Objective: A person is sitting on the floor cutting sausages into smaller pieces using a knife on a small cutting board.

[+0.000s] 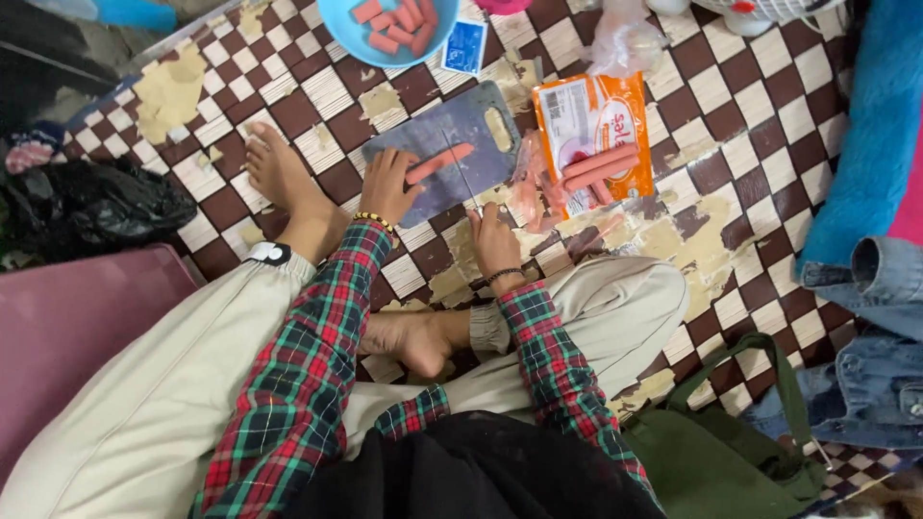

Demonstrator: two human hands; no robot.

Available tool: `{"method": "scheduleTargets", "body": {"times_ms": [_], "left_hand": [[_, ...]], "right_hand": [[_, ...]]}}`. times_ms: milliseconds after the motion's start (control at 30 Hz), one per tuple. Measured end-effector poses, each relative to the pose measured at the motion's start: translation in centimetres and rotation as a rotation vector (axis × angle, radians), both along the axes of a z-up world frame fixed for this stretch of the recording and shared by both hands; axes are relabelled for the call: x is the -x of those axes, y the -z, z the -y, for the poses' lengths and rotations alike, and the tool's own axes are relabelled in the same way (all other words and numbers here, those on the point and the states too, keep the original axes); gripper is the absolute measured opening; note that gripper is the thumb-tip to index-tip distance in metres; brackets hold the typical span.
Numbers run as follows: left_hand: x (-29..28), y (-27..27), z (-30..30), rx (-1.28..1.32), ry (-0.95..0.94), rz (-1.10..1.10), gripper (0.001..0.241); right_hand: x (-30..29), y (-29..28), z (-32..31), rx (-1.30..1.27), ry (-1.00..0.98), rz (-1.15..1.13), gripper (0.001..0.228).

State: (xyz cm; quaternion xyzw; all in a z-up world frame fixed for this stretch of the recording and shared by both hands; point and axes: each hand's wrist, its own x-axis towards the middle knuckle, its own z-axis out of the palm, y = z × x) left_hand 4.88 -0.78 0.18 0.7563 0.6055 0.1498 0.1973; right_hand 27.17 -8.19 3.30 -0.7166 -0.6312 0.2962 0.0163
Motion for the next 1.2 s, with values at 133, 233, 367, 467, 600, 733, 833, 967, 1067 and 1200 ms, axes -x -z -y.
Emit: {"method": "scheduleTargets", "body": {"times_ms": [133,233,367,467,600,733,833,967,1067,1200], "left_hand": [[0.5,-0.4,0.2,-0.028,0.003,0.087,0.053],[0.7,0.3,0.3,-0.024,0.009,0.094,0.054],[0.6,0.2,0.5,-0.025,-0.007,0.109,0.055],[0.6,-0.1,0.4,-0.016,-0.005,0.119,0.051],[0.7,-0.1,0.4,-0.049,0.004,0.131,0.052],[0.9,0.4,0.6,-0.111,0.012,0.16,0.048],[0.9,0.1,0.5,-0.12,0.015,0.175,0.043],[1.1,0.7,0.4,-0.114,0.001,0.181,0.039],[0.9,0.5,0.7,-0.118,-0.001,0.172,0.037],[1.1,0.4,0.7,-0.12,-0.031,0.178,0.038]], "right_hand": [[0.3,0.6,-0.6,0.021,-0.01,0.046,0.053],[0.3,-0.1,-0.7,0.061,0.002,0.022,0.055],[0.7,-1.2,-0.6,0.042,0.008,-0.023,0.051],[0.8,-0.8,-0.7,0.052,-0.008,-0.002,0.052],[0.7,0.2,-0.7,0.058,-0.018,0.04,0.051],[0.9,1.2,-0.7,0.109,-0.022,0.09,0.05],[1.0,1.7,-1.2,0.127,-0.032,0.127,0.048],[1.3,2.2,-1.7,0.125,-0.056,0.175,0.048],[1.3,3.9,-1.8,0.12,-0.043,0.123,0.047],[1.8,5.7,-1.8,0.052,-0.089,0.199,0.047]]}}
